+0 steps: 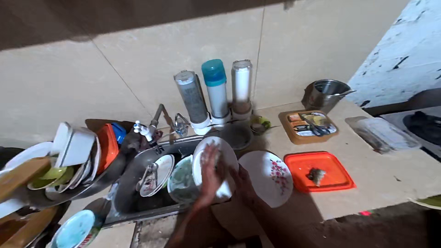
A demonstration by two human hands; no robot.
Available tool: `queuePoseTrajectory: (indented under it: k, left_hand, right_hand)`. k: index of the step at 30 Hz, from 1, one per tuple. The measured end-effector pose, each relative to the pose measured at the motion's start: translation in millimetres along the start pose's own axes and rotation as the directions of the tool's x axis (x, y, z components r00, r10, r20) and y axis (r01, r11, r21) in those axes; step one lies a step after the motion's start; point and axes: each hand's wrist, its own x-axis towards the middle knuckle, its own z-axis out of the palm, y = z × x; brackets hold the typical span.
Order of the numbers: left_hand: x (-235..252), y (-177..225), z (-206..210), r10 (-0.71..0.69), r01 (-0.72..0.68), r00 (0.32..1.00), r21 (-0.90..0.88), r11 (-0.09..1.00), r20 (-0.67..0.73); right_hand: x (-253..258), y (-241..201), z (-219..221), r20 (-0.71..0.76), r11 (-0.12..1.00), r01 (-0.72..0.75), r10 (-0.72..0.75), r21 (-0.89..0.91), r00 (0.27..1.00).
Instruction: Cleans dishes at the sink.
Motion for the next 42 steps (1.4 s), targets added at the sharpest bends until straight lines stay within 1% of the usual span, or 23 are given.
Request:
queuePoseTrajectory:
  k: [2, 3, 5, 6, 8, 10, 11, 15, 18, 20, 21, 22, 24, 27, 29, 31, 33, 35, 37, 38, 39, 41, 42]
  left_hand:
    - [27, 2, 0, -0.216, 0.185, 0.971, -0.247, 0.951, -0.104]
    - [36, 9, -1, -0.365, 0.295, 0.926, -0.411, 0.862, -0.101]
    - [47, 34, -10, -0.617, 0.52, 0.777, -0.684, 0.512, 0.129]
    - [48, 41, -12, -0.672, 0.599, 0.695, -0.721, 0.348, 0.254]
    - [38, 42, -13, -0.653, 0.722, 0.605, -0.66, 0.208, 0.456]
    - [23, 30, -1, -0.669, 0.831, 0.532, -0.47, 0.296, 0.519]
    - [15, 19, 9, -0.669, 0.841, 0.538, -0.378, 0.386, 0.512]
    - [-14, -7, 48, -0.614, 0.7, 0.674, -0.09, 0.709, 0.411]
    - [-12, 15, 54, -0.588, 0.442, 0.702, 0.401, 0.802, 0.402]
    - [-21, 24, 65, -0.473, 0.135, 0.752, 0.595, 0.792, 0.459]
    - [-34, 20, 75, -0.339, -0.003, 0.803, 0.573, 0.819, 0.489]
    - [-48, 20, 86, -0.248, -0.091, 0.8, 0.52, 0.85, 0.546]
    - [-66, 36, 98, -0.193, -0.174, 0.666, 0.401, 0.899, 0.721]
    - [-66, 37, 101, -0.002, -0.226, 0.488, 0.129, 0.966, 0.873]
    - [-55, 6, 99, 0.078, -0.314, 0.557, 0.123, 0.942, 0.827]
    - [-32, -16, 97, -0.021, -0.328, 0.699, 0.347, 0.879, 0.714]
    - [-22, -14, 108, -0.16, -0.26, 0.752, 0.51, 0.82, 0.64]
    - [-38, 5, 122, -0.14, -0.228, 0.737, 0.438, 0.87, 0.661]
    - [-48, 21, 124, -0.034, -0.196, 0.626, 0.199, 0.96, 0.779]
    - [-46, 16, 125, 0.024, -0.191, 0.621, 0.121, 0.974, 0.784]
    - [-40, 6, 124, 0.024, -0.189, 0.669, 0.139, 0.972, 0.743]
    - [-23, -12, 123, -0.051, -0.199, 0.842, 0.397, 0.896, 0.537]
    - [-16, -13, 123, -0.067, -0.19, 0.89, 0.5, 0.845, 0.452]
  right_hand:
    - [-22, -30, -18, 0.092, 0.965, 0.114, -0.095, -0.237, 0.991]
    - [-32, -41, -29, 0.167, 0.912, 0.174, -0.118, -0.37, 0.979]
    - [-44, -54, -54, 0.373, 0.759, 0.328, -0.121, -0.563, 0.92]
    - [-48, -52, -70, 0.468, 0.68, 0.413, -0.116, -0.606, 0.876]
    - [-51, -33, -104, 0.564, 0.567, 0.541, -0.154, -0.622, 0.811]
    - [-55, -16, -135, 0.584, 0.496, 0.575, -0.158, -0.65, 0.796]
    - [-57, -9, -149, 0.595, 0.451, 0.581, -0.128, -0.678, 0.793]
    - [-61, 7, -183, 0.573, 0.386, 0.518, 0.033, -0.763, 0.819]
    - [-56, 25, -195, 0.569, 0.378, 0.478, 0.181, -0.793, 0.802]
    - [-52, 42, -200, 0.592, 0.357, 0.522, 0.12, -0.775, 0.797]
    - [-50, 49, -201, 0.589, 0.378, 0.535, 0.034, -0.756, 0.808]
    - [-47, 57, -200, 0.562, 0.396, 0.545, -0.083, -0.739, 0.823]
    - [-45, 66, -195, 0.458, 0.401, 0.523, -0.253, -0.752, 0.852]
    - [-40, 78, -193, 0.395, 0.335, 0.54, -0.411, -0.772, 0.821]
    - [-41, 80, -194, 0.393, 0.345, 0.545, -0.422, -0.764, 0.817]
    - [-41, 81, -193, 0.384, 0.362, 0.541, -0.421, -0.76, 0.822]
    - [-40, 80, -192, 0.375, 0.391, 0.516, -0.383, -0.762, 0.844]
    - [-41, 75, -193, 0.371, 0.428, 0.499, -0.351, -0.753, 0.86]
    - [-40, 75, -192, 0.367, 0.453, 0.508, -0.366, -0.732, 0.855]
    - [-40, 76, -193, 0.365, 0.458, 0.511, -0.373, -0.727, 0.853]
    - [-40, 77, -193, 0.366, 0.455, 0.513, -0.375, -0.728, 0.852]
    - [-40, 80, -194, 0.372, 0.44, 0.509, -0.364, -0.739, 0.854]
    - [-39, 81, -194, 0.37, 0.428, 0.508, -0.367, -0.748, 0.854]
